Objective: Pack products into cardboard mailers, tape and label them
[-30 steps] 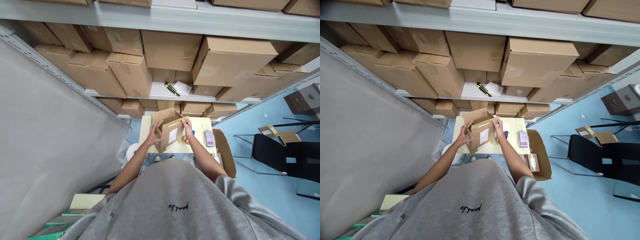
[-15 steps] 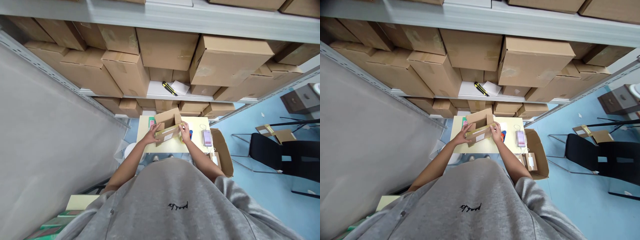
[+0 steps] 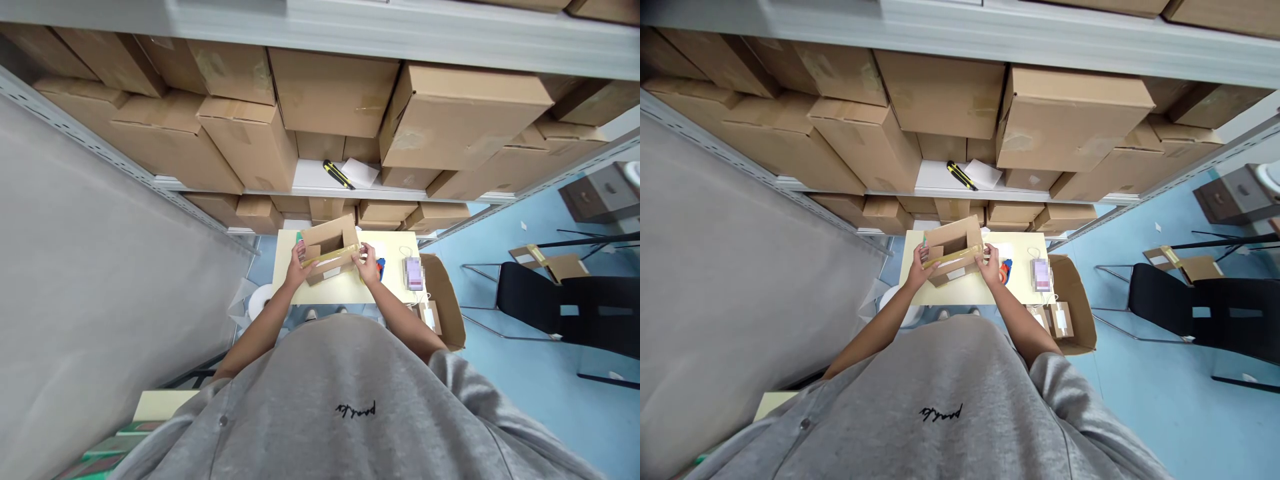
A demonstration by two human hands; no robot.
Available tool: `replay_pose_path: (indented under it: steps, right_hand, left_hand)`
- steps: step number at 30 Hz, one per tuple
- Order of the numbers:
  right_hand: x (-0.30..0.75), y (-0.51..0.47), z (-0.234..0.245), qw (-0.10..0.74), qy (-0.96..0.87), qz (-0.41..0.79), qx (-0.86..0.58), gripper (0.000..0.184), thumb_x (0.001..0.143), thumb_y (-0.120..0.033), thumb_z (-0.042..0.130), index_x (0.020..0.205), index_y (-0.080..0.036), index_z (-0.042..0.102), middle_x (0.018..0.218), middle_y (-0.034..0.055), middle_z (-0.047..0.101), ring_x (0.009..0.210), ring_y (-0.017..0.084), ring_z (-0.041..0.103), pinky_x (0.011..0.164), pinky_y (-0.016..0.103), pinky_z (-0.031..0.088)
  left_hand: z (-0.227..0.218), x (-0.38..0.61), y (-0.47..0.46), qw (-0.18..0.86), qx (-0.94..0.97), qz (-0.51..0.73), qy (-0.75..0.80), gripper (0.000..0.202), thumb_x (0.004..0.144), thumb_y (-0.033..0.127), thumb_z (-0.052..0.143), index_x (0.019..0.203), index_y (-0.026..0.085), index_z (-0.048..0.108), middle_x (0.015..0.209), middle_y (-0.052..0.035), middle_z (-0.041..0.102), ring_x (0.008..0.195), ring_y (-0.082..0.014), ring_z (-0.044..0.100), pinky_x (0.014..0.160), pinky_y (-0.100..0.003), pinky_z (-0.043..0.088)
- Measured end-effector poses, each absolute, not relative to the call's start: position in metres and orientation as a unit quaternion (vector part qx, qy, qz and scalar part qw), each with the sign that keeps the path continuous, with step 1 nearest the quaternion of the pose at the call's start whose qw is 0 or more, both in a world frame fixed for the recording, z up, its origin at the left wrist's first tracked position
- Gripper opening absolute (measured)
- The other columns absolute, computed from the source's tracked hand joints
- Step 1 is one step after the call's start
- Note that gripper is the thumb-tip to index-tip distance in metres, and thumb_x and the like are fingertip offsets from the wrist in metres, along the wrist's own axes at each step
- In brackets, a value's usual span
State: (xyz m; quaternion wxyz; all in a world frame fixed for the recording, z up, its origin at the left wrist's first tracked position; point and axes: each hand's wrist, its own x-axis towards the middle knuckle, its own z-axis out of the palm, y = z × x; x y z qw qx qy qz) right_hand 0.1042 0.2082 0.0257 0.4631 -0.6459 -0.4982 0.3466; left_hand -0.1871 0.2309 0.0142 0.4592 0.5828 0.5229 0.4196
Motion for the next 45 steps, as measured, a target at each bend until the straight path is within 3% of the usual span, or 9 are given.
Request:
replay_pose_path:
  steps: [5, 10, 18, 22, 29, 33, 36, 40, 45]
  right_hand:
    - [0.103, 0.209, 0.031, 0.449, -0.496, 0.368, -0.646, 0.070, 0.092, -0.064, 0.060, 0.150, -0.025, 0.057, 0.117, 0.0069, 0.056, 0.114, 0.028, 0.056, 0.108, 0.045, 0.051]
    - [0.104, 0.212, 0.033, 0.445, -0.514, 0.356, -0.641, 0.049, 0.090, -0.067, 0.062, 0.118, -0.028, 0.074, 0.126, 0.0082, 0.053, 0.125, 0.028, 0.055, 0.114, 0.047, 0.050]
    - [0.104, 0.207, 0.028, 0.469, -0.503, 0.349, -0.636, 0.041, 0.087, -0.067, 0.067, 0.092, -0.026, 0.066, 0.134, 0.0120, 0.054, 0.127, 0.030, 0.057, 0.097, 0.046, 0.060]
    - [0.108, 0.205, 0.030, 0.482, -0.495, 0.375, -0.618, 0.039, 0.086, -0.065, 0.068, 0.087, -0.027, 0.063, 0.138, 0.0119, 0.058, 0.132, 0.031, 0.056, 0.093, 0.047, 0.062]
    - [0.112, 0.198, 0.020, 0.500, -0.449, 0.424, -0.607, 0.040, 0.082, -0.066, 0.070, 0.083, -0.027, 0.058, 0.154, 0.0104, 0.059, 0.133, 0.033, 0.059, 0.098, 0.051, 0.058]
    - [0.112, 0.194, 0.017, 0.473, -0.444, 0.415, -0.639, 0.041, 0.080, -0.065, 0.069, 0.093, -0.027, 0.062, 0.149, 0.0106, 0.064, 0.116, 0.030, 0.067, 0.098, 0.050, 0.058]
    - [0.112, 0.196, 0.019, 0.461, -0.469, 0.390, -0.645, 0.050, 0.082, -0.058, 0.067, 0.122, -0.028, 0.064, 0.148, 0.0097, 0.063, 0.117, 0.029, 0.064, 0.099, 0.048, 0.057]
    - [0.113, 0.205, 0.024, 0.449, -0.506, 0.388, -0.627, 0.081, 0.082, -0.044, 0.066, 0.158, -0.028, 0.044, 0.161, 0.0107, 0.051, 0.119, 0.028, 0.060, 0.102, 0.049, 0.056]
    - [0.119, 0.223, 0.039, 0.427, -0.549, 0.388, -0.605, 0.103, 0.075, -0.029, 0.067, 0.170, -0.030, 0.028, 0.172, 0.0078, 0.036, 0.135, 0.033, 0.053, 0.111, 0.056, 0.052]
  left_hand:
    - [0.003, -0.192, 0.240, 0.432, 0.593, 0.408, 0.543, 0.112, 0.078, 0.065, 0.084, 0.168, 0.027, 0.028, 0.144, -0.0152, 0.050, 0.138, -0.0322, 0.053, 0.122, -0.055, 0.041]
    - [-0.006, -0.193, 0.228, 0.444, 0.610, 0.387, 0.530, 0.115, 0.076, 0.063, 0.085, 0.169, 0.029, 0.028, 0.154, -0.0169, 0.047, 0.143, -0.0354, 0.051, 0.117, -0.056, 0.046]
    - [-0.020, -0.184, 0.211, 0.462, 0.493, 0.461, 0.576, 0.086, 0.091, 0.064, 0.065, 0.164, 0.026, 0.039, 0.157, -0.0166, 0.055, 0.133, -0.0277, 0.064, 0.117, -0.056, 0.048]
    - [-0.014, -0.183, 0.214, 0.460, 0.515, 0.455, 0.562, 0.088, 0.088, 0.068, 0.070, 0.161, 0.025, 0.045, 0.159, -0.0153, 0.054, 0.141, -0.0313, 0.058, 0.122, -0.056, 0.045]
    - [-0.011, -0.176, 0.230, 0.486, 0.547, 0.421, 0.536, 0.100, 0.089, 0.069, 0.069, 0.170, 0.029, 0.028, 0.173, -0.0117, 0.036, 0.157, -0.0320, 0.040, 0.128, -0.051, 0.037]
    - [-0.015, -0.176, 0.233, 0.472, 0.551, 0.426, 0.541, 0.106, 0.084, 0.069, 0.074, 0.170, 0.027, 0.028, 0.171, -0.0145, 0.037, 0.156, -0.0336, 0.041, 0.127, -0.055, 0.036]
    - [-0.013, -0.176, 0.234, 0.473, 0.549, 0.433, 0.536, 0.109, 0.082, 0.068, 0.076, 0.169, 0.028, 0.025, 0.170, -0.0154, 0.037, 0.156, -0.0334, 0.040, 0.126, -0.055, 0.036]
    - [-0.006, -0.176, 0.239, 0.457, 0.560, 0.441, 0.532, 0.113, 0.080, 0.063, 0.081, 0.169, 0.027, 0.022, 0.170, -0.0166, 0.036, 0.155, -0.0340, 0.039, 0.128, -0.056, 0.033]
    - [0.002, -0.178, 0.244, 0.370, 0.594, 0.435, 0.567, 0.116, 0.075, 0.051, 0.088, 0.169, 0.024, 0.027, 0.152, -0.0171, 0.051, 0.142, -0.0351, 0.050, 0.123, -0.052, 0.040]
